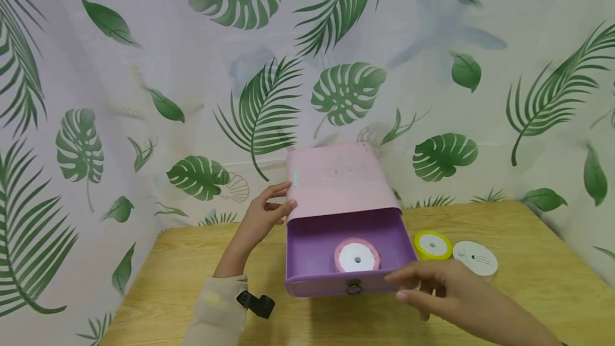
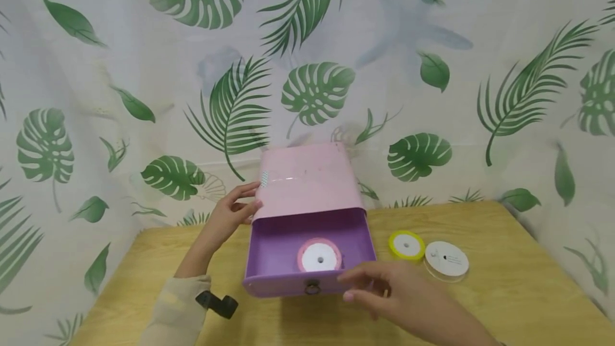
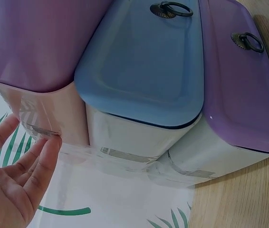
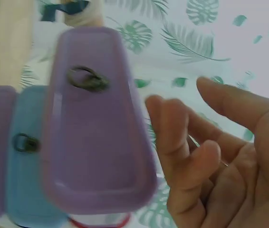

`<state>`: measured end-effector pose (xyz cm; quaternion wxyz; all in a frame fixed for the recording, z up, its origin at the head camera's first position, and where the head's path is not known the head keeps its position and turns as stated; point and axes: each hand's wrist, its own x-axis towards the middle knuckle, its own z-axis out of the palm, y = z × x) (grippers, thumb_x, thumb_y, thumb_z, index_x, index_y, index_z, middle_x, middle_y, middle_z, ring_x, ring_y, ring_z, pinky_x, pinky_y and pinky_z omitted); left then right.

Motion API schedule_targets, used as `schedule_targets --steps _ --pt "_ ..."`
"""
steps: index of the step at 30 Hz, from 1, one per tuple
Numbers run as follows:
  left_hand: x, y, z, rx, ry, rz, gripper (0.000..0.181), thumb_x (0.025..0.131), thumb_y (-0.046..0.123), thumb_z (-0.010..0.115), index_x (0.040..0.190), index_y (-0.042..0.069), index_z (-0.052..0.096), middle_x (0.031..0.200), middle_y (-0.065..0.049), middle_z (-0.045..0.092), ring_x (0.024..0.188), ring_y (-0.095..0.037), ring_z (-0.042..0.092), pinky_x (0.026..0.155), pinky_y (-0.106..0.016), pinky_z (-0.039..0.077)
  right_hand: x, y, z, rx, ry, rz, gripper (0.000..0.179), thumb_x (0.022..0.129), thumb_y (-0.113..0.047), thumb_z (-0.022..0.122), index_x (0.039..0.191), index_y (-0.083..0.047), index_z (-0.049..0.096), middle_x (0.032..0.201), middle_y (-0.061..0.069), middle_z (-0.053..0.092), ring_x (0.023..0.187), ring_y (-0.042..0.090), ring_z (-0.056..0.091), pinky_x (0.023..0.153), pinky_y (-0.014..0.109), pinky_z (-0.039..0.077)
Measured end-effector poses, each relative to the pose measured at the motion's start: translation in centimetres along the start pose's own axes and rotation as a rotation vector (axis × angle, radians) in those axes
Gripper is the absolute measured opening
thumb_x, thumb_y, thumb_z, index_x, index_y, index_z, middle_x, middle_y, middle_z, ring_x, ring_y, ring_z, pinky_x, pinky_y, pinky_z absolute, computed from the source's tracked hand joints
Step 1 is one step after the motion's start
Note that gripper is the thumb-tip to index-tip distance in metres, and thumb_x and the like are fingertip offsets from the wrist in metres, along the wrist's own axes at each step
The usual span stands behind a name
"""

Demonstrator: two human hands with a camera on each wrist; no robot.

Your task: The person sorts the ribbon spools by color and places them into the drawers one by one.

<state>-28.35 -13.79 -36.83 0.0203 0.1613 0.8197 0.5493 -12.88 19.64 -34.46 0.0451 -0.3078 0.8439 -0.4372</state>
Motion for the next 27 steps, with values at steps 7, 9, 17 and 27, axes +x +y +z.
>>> schedule_targets --steps 7,9,17,27 --pt "-0.1 0.1 0.1 -0.008 0.001 0.004 0.05 0.094 0.034 0.062 0.142 0.032 0.047 0.142 -0.009 0.048 0.112 -0.028 0.061 0.088 -0.046 0.053 0.0 2.0 2.4 0.112 -0.141 0.058 0.038 0.097 -0.017 0.058 0.127 0.006 0.057 0.089 -0.005 0.068 0.065 -0.003 0.058 0.057 0.022 0.051" --pt "-0.1 0.2 0.1 -0.01 0.002 0.007 0.051 0.094 0.034 0.062 0.142 0.032 0.046 0.142 -0.01 0.048 0.112 -0.028 0.061 0.089 -0.047 0.053 0.1 2.4 3.1 0.158 -0.152 0.092 0.043 0.097 -0.019 0.058 0.13 0.008 0.054 0.094 -0.001 0.068 0.066 -0.001 0.059 0.059 0.024 0.052" --pt "-0.2 0.2 0.2 -0.013 0.007 0.011 0.051 0.094 0.033 0.062 0.143 0.031 0.046 0.141 -0.01 0.048 0.111 -0.027 0.061 0.089 -0.049 0.052 1.2 2.9 5.6 0.311 -0.157 0.129 0.036 0.098 -0.019 0.056 0.125 0.005 0.055 0.091 0.003 0.068 0.066 0.003 0.062 0.056 0.025 0.05" --pt "-0.1 0.0 0.2 -0.011 0.015 0.007 0.05 0.094 0.034 0.062 0.142 0.032 0.047 0.141 -0.009 0.048 0.112 -0.028 0.06 0.09 -0.05 0.051 2.9 3.4 7.5 0.529 -0.128 0.056 0.036 0.104 -0.017 0.043 0.123 0.011 0.057 0.101 0.02 0.069 0.065 0.006 0.067 0.049 0.025 0.049"
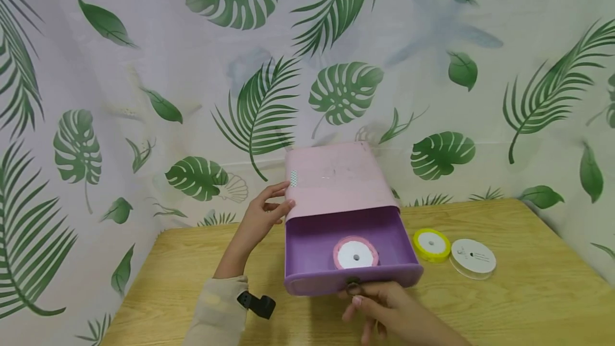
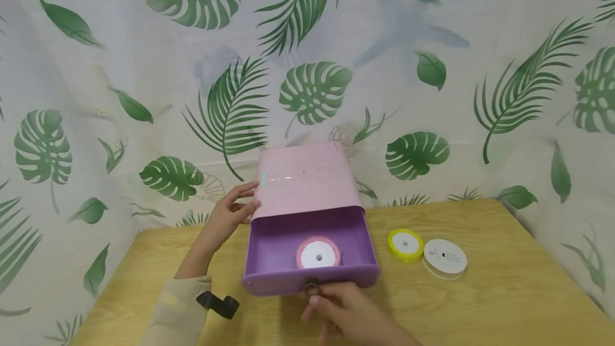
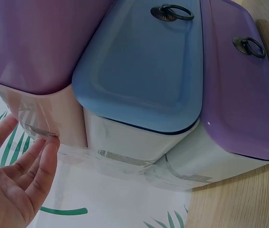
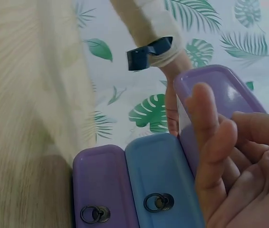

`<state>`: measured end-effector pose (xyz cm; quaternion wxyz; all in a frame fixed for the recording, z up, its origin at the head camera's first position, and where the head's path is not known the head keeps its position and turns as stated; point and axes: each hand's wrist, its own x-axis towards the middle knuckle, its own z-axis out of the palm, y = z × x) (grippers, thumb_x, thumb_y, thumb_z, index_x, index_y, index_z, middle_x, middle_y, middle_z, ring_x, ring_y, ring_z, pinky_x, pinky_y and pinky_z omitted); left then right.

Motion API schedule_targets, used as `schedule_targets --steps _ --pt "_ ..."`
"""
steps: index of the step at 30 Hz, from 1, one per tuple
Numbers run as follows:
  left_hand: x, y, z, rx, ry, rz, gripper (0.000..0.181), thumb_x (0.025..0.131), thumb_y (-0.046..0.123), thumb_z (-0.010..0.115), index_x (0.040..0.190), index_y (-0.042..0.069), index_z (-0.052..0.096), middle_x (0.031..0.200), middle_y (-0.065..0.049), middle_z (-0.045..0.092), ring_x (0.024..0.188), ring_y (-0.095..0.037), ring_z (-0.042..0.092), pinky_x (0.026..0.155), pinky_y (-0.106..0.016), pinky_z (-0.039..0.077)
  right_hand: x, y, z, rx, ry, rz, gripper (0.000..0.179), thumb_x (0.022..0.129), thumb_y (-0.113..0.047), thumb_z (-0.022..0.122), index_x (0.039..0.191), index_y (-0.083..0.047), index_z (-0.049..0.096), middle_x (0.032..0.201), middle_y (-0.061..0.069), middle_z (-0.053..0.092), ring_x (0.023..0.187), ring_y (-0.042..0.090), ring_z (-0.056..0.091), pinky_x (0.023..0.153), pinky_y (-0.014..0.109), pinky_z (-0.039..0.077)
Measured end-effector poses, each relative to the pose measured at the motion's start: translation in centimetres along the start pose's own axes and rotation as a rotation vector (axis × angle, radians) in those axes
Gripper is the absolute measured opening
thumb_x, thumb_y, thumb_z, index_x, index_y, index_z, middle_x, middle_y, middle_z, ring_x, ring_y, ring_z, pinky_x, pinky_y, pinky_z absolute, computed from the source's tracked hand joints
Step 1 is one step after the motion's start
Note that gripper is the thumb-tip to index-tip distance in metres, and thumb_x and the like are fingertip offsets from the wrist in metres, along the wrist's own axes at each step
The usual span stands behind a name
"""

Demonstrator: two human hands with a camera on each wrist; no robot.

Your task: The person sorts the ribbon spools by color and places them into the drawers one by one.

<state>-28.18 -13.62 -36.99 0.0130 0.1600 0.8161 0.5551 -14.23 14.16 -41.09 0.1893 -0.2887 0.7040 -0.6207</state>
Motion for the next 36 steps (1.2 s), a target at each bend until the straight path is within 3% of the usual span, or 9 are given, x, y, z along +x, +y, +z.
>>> schedule_targets --steps 2,9,23,28,36 --pt "0.0 0.0 0.0 0.0 0.006 -0.004 0.051 0.094 0.034 0.062 0.142 0.032 0.047 0.142 -0.009 0.048 0.112 -0.028 0.061 0.09 -0.05 0.051 0.4 0.0 -0.2 0.023 0.022 -0.032 0.038 0.104 -0.016 0.043 0.125 0.014 0.054 0.1 0.019 0.07 0.064 0.006 0.067 0.048 0.026 0.05" --pt "0.1 0.3 -0.3 0.013 0.012 -0.009 0.051 0.094 0.035 0.062 0.142 0.032 0.047 0.142 -0.009 0.048 0.112 -0.027 0.06 0.088 -0.044 0.053 2.3 -0.4 -1.3 0.055 0.101 -0.087 0.042 0.104 -0.017 0.043 0.126 0.018 0.05 0.095 -0.006 0.071 0.063 0.004 0.066 0.049 0.021 0.048" --pt "0.3 0.4 -0.2 -0.014 0.001 -0.035 0.051 0.094 0.035 0.063 0.142 0.032 0.047 0.141 -0.008 0.049 0.114 -0.028 0.059 0.089 -0.043 0.052 6.1 -0.4 -3.1 0.09 0.228 0.085 0.049 0.103 -0.029 0.047 0.129 0.012 0.05 0.081 -0.004 0.06 0.063 0.003 0.061 0.053 0.017 0.046" --pt "0.5 0.5 -0.3 -0.01 0.0 -0.033 0.051 0.093 0.035 0.063 0.141 0.032 0.047 0.141 -0.008 0.049 0.114 -0.027 0.059 0.088 -0.04 0.052 6.8 -0.1 -3.4 0.085 0.248 0.084 0.048 0.103 -0.029 0.045 0.131 0.01 0.05 0.083 -0.003 0.06 0.065 0.004 0.061 0.055 0.019 0.047" --pt "0.0 0.3 0.1 -0.042 0.002 -0.036 0.051 0.094 0.032 0.063 0.142 0.031 0.047 0.141 -0.009 0.048 0.113 -0.025 0.059 0.091 -0.047 0.05 6.8 0.6 -3.9 0.063 0.24 0.092 0.051 0.102 -0.032 0.048 0.133 0.008 0.05 0.085 -0.002 0.06 0.066 0.005 0.061 0.057 0.021 0.048"
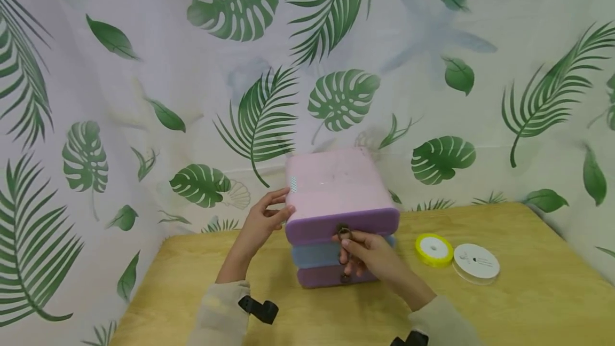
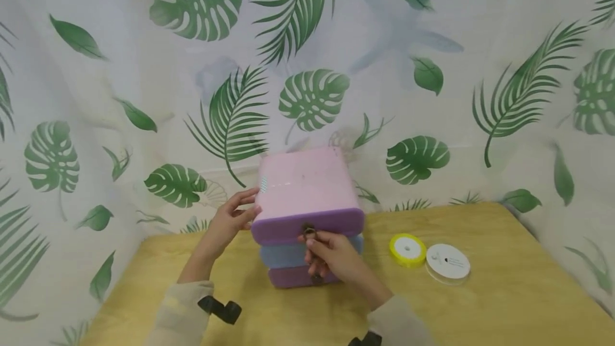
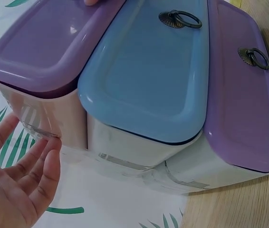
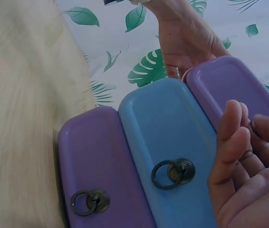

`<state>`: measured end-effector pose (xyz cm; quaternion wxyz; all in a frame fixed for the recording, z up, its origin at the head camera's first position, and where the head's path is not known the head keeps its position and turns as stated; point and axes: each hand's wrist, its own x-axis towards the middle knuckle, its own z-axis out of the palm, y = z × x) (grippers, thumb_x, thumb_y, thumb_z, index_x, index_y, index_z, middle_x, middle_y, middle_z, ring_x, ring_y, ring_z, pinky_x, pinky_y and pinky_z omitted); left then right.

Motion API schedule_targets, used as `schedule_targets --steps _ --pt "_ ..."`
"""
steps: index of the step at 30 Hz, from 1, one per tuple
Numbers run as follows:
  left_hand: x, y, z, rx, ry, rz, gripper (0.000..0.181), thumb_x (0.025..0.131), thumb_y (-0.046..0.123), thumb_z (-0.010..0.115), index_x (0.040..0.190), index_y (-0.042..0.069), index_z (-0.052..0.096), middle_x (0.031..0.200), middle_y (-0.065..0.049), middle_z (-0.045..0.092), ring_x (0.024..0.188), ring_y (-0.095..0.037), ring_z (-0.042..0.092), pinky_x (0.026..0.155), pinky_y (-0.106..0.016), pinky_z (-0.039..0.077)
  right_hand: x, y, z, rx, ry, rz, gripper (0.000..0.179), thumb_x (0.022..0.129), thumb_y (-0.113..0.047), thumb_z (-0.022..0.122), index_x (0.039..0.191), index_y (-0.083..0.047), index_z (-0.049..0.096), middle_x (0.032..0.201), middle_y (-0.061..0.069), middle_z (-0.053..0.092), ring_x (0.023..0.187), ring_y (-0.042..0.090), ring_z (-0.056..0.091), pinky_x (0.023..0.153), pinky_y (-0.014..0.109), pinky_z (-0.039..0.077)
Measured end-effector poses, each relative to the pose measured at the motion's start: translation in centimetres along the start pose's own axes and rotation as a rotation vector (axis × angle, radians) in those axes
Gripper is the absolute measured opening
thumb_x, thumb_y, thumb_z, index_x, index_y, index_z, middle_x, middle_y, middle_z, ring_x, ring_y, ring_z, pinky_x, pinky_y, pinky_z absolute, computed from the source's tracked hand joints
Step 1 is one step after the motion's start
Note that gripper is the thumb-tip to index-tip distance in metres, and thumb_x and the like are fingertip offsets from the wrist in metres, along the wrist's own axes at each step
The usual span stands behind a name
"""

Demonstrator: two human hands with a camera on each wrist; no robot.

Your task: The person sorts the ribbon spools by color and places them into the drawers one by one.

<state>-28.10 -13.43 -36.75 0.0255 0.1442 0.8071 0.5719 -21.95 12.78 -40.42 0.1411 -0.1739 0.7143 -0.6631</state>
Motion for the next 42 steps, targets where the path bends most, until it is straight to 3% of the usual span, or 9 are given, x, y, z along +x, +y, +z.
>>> schedule_targets --steps 8,16,23,31,37,42 --pt "-0.3 -0.4 0.7 -0.003 0.014 -0.005 0.05 0.093 0.032 0.064 0.141 0.032 0.048 0.14 -0.008 0.049 0.111 -0.024 0.06 0.09 -0.046 0.051 -2.1 2.5 -1.8 -0.006 0.009 0.037 0.052 0.102 -0.028 0.048 0.134 0.014 0.045 0.089 0.0 0.06 0.067 0.004 0.06 0.058 0.021 0.049" --pt "-0.1 -0.4 0.2 -0.002 0.012 -0.007 0.05 0.094 0.031 0.064 0.141 0.031 0.048 0.14 -0.008 0.049 0.11 -0.023 0.06 0.087 -0.041 0.052 -2.3 4.2 -2.6 -0.023 0.044 0.117 0.053 0.101 -0.03 0.05 0.137 0.009 0.046 0.093 -0.002 0.062 0.069 0.005 0.06 0.06 0.021 0.048" --pt "0.1 0.0 0.1 -0.004 0.013 0.006 0.049 0.094 0.031 0.063 0.141 0.032 0.048 0.14 -0.008 0.049 0.111 -0.024 0.06 0.088 -0.042 0.052 -1.4 5.4 -1.7 -0.082 0.028 0.091 0.05 0.099 -0.027 0.054 0.133 0.01 0.05 0.099 0.01 0.068 0.067 0.008 0.063 0.058 0.024 0.051" --pt "0.3 0.0 0.3 0.001 0.02 0.013 0.05 0.094 0.029 0.063 0.141 0.029 0.049 0.138 -0.009 0.05 0.108 -0.022 0.061 0.086 -0.042 0.052 -0.5 5.6 0.0 -0.056 -0.014 0.083 0.048 0.101 -0.03 0.05 0.123 0.014 0.051 0.088 -0.003 0.064 0.063 0.004 0.061 0.054 0.02 0.048" --pt "0.1 -0.1 0.2 0.001 0.017 0.004 0.048 0.094 0.03 0.063 0.14 0.031 0.049 0.138 -0.008 0.05 0.109 -0.022 0.062 0.085 -0.041 0.052 -0.9 5.6 0.9 -0.113 0.028 0.055 0.041 0.103 -0.026 0.045 0.12 0.011 0.055 0.081 -0.001 0.062 0.059 0.004 0.058 0.051 0.02 0.046" --pt "-0.1 0.0 0.1 0.004 0.019 -0.005 0.048 0.093 0.03 0.064 0.14 0.031 0.05 0.139 -0.008 0.05 0.111 -0.024 0.061 0.087 -0.045 0.052 -1.8 5.7 1.3 -0.111 0.0 0.063 0.037 0.103 -0.023 0.046 0.115 0.01 0.057 0.078 0.0 0.063 0.059 0.006 0.058 0.05 0.022 0.046"
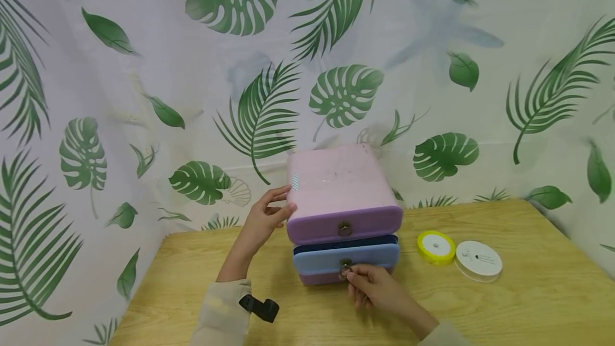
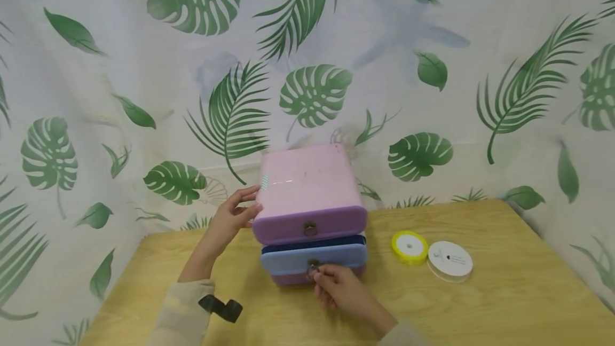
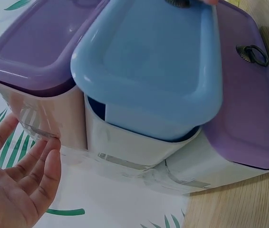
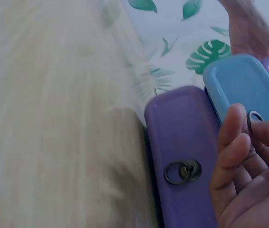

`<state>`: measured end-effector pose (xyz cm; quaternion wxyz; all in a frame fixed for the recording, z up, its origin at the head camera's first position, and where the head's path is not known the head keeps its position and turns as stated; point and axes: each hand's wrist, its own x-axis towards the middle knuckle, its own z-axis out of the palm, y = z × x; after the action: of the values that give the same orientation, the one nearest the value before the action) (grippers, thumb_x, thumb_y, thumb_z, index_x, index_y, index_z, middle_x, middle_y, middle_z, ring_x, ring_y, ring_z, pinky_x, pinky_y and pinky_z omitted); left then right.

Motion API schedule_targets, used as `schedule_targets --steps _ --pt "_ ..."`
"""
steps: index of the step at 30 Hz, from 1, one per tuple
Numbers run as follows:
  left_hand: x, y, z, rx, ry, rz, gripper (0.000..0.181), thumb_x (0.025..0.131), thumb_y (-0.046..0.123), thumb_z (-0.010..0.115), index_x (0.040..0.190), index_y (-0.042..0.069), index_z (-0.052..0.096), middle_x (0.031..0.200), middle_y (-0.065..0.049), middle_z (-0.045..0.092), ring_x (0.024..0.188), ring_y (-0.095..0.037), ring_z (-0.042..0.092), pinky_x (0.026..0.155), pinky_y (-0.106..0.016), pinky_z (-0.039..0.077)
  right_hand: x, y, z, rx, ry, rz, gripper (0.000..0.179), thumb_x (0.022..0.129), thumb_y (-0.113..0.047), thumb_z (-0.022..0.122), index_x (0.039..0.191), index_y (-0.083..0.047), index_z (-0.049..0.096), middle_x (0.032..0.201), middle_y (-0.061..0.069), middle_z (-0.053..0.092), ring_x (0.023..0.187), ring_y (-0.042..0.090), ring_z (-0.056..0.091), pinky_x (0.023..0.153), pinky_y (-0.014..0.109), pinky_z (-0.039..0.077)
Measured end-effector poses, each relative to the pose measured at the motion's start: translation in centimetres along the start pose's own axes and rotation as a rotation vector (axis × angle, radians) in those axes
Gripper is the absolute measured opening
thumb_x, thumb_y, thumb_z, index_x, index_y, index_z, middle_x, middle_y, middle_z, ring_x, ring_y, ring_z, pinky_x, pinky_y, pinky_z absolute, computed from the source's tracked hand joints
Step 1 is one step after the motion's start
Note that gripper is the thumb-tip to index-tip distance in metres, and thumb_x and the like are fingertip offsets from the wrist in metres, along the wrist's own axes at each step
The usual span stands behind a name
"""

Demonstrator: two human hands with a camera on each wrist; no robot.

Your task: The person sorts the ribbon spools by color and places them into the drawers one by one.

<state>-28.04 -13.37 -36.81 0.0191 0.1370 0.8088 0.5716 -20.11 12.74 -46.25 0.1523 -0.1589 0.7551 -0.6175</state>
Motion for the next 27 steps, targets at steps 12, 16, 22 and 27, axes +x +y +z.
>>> schedule_targets --steps 12,16,22,27 --pt "-0.1 -0.2 0.1 0.01 -0.007 0.007 0.051 0.093 0.033 0.064 0.141 0.031 0.048 0.141 -0.009 0.049 0.11 -0.025 0.06 0.086 -0.041 0.053 -3.2 0.3 0.7 0.01 -0.08 -0.027 0.038 0.102 -0.025 0.048 0.108 0.01 0.059 0.077 0.004 0.065 0.058 0.005 0.06 0.049 0.022 0.046" --pt "-0.2 -0.1 0.1 0.002 -0.01 0.008 0.051 0.094 0.033 0.063 0.142 0.031 0.047 0.141 -0.009 0.048 0.112 -0.026 0.06 0.088 -0.044 0.052 -4.3 0.1 0.7 0.09 -0.157 0.029 0.043 0.102 -0.03 0.048 0.115 0.01 0.059 0.079 0.002 0.064 0.061 0.005 0.059 0.051 0.019 0.045" --pt "-0.3 0.0 0.2 0.001 -0.009 0.003 0.051 0.094 0.034 0.062 0.142 0.031 0.046 0.142 -0.009 0.047 0.112 -0.026 0.059 0.088 -0.043 0.052 -5.5 1.0 0.9 0.225 -0.279 -0.009 0.049 0.103 -0.022 0.046 0.113 0.025 0.048 0.078 -0.006 0.064 0.064 -0.002 0.054 0.056 0.013 0.043" --pt "-0.3 0.0 0.2 0.005 -0.007 0.007 0.051 0.094 0.034 0.062 0.142 0.031 0.046 0.141 -0.009 0.047 0.113 -0.027 0.059 0.087 -0.041 0.052 -6.1 1.4 1.0 0.228 -0.291 -0.035 0.047 0.103 -0.019 0.046 0.113 0.027 0.049 0.081 -0.004 0.063 0.067 -0.001 0.052 0.06 0.014 0.043"
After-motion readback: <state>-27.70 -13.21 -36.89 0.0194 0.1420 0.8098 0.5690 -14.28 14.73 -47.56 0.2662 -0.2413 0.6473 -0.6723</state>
